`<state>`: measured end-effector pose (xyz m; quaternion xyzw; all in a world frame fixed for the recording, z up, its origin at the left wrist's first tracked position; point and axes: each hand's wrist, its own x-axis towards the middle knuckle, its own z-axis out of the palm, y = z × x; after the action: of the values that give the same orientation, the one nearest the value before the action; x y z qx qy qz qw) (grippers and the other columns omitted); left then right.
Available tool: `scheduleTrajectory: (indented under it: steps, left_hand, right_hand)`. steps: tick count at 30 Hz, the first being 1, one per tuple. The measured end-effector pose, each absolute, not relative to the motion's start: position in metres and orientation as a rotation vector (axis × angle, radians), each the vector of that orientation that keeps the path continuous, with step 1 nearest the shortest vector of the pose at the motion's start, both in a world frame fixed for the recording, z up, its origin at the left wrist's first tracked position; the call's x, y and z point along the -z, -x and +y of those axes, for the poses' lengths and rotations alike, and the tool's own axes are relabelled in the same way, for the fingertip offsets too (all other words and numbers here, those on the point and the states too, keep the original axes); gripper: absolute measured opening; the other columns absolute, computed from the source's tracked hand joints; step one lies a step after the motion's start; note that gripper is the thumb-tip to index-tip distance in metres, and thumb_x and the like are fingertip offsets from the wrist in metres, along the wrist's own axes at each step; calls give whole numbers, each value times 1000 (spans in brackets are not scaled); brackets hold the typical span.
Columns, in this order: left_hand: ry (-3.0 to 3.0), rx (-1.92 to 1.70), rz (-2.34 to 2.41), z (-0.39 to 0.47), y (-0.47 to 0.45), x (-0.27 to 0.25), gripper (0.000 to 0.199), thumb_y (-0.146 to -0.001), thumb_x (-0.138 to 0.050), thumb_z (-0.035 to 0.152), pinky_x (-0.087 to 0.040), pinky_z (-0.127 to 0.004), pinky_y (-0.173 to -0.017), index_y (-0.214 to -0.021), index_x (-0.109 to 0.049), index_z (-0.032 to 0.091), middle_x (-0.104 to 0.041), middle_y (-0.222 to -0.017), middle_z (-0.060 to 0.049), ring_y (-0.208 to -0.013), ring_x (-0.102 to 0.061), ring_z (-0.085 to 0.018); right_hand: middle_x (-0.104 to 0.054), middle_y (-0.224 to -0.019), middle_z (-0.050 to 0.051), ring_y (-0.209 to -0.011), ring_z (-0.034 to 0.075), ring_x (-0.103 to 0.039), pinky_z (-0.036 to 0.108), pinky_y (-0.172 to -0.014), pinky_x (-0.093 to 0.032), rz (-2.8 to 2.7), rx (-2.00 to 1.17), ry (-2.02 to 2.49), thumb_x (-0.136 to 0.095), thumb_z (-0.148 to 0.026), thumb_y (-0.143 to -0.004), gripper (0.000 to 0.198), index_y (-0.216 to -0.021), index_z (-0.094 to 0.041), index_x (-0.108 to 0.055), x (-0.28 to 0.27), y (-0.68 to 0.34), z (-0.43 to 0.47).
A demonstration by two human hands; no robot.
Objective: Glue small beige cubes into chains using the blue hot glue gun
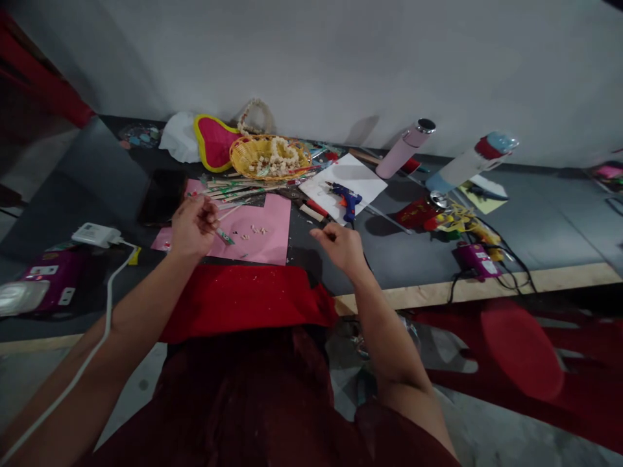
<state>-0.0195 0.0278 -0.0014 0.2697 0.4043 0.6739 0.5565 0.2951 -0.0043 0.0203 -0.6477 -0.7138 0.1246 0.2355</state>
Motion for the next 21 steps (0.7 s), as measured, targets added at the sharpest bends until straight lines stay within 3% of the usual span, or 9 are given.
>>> scheduleTrajectory:
  steps: [2, 4, 7, 12, 16, 21]
  left_hand:
    - [-793, -1587, 1009, 26, 18, 3, 16, -72, -73, 27, -38, -17, -44, -82, -63, 20, -62, -71, 3, -48, -46, -5]
    - [-994, -1506, 1075, 23, 15, 4, 21, -68, -74, 20, -40, -18, -46, -87, -65, 20, -63, -78, 3, -51, -48, -6]
    - [-1264, -1320, 1173, 20, 12, 7, 26, -66, -72, 11, -40, -17, -49, -90, -68, 19, -65, -87, 0, -56, -50, -6]
    - [-1306, -1299, 1245, 20, 10, 11, 22, -68, -69, 9, -40, -17, -55, -88, -70, 17, -67, -85, -1, -62, -53, -8]
    - [-1245, -1387, 1245, 21, 10, 10, 15, -73, -67, 14, -39, -18, -51, -87, -68, 18, -63, -78, 2, -55, -51, -8]
    - [-1226, -1394, 1224, 20, 8, 9, 9, -76, -64, 16, -40, -20, -49, -85, -66, 18, -61, -74, 2, -51, -51, -7]
  right_hand:
    - [-66, -66, 5, -66, 19, -60, 32, -65, -40, -1955, -65, 1883, -51, -47, -92, 36, -72, -20, -65, -24, -296, -2]
    - [-72, -92, 9, -92, 26, -63, 41, -84, -39, -2020, 110, 1843, -50, -36, -93, 23, -95, -21, -68, -26, -287, 2]
    - [-66, -123, 8, -119, 31, -50, 52, -100, -28, -2162, 129, 1648, -54, -26, -89, 29, -117, -26, -63, -25, -257, 8]
    - [-70, -114, 6, -111, 27, -51, 46, -94, -32, -2473, -187, 1341, -53, -28, -93, 23, -109, -26, -69, -11, -195, 16]
    - [-69, -113, 7, -109, 27, -50, 43, -88, -34, -2603, -180, 1301, -51, -25, -93, 25, -112, -27, -68, -2, -168, 21]
    - [-69, -109, 4, -106, 26, -51, 42, -84, -35, -2617, -206, 1303, -55, -21, -90, 20, -102, -27, -70, 6, -167, 24]
